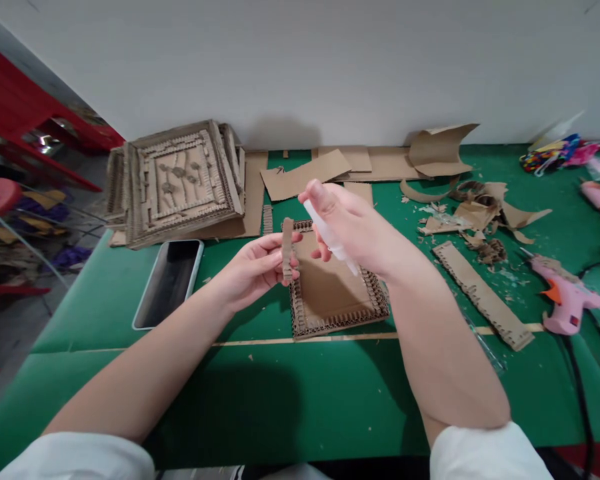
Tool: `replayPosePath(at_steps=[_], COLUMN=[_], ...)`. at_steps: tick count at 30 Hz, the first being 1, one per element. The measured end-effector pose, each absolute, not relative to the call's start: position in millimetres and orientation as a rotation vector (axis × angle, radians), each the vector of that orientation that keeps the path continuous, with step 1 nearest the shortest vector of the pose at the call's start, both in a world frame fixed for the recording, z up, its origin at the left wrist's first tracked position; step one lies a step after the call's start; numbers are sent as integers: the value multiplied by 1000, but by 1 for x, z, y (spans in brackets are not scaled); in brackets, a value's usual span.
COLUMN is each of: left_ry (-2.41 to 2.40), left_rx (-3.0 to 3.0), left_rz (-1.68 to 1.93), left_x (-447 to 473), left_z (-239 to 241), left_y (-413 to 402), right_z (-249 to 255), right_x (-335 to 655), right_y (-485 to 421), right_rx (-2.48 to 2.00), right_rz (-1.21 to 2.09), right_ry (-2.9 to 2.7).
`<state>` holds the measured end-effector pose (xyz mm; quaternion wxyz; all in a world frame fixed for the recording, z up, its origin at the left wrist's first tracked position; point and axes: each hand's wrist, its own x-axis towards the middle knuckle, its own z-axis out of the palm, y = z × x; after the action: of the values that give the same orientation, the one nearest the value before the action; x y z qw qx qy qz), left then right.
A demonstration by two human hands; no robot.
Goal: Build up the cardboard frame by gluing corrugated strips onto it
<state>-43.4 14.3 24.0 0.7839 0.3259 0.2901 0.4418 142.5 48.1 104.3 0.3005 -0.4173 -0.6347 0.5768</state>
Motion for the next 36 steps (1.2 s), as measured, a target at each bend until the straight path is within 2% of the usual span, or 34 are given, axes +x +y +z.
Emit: replayPosePath(at_steps=[6,9,17,30,36], left_ry=[614,587,599,474,466], left_rx=[733,748,758,725,724], left_rz=[915,885,909,857,829], left_x=[-46,-47,-47,-43,-41], left_z=[26,26,29,32,35], left_y=[14,14,11,4,0], right_z=[100,105,103,115,108], right_x=[148,150,148,122,123], right_y=[52,51,54,17,10], right_rx=[-1281,-1325,-1016,-801,-905], right_rz=[1136,1068,1214,515,488], right_ry=[-1986,-2047,-1707,-1470,-1490])
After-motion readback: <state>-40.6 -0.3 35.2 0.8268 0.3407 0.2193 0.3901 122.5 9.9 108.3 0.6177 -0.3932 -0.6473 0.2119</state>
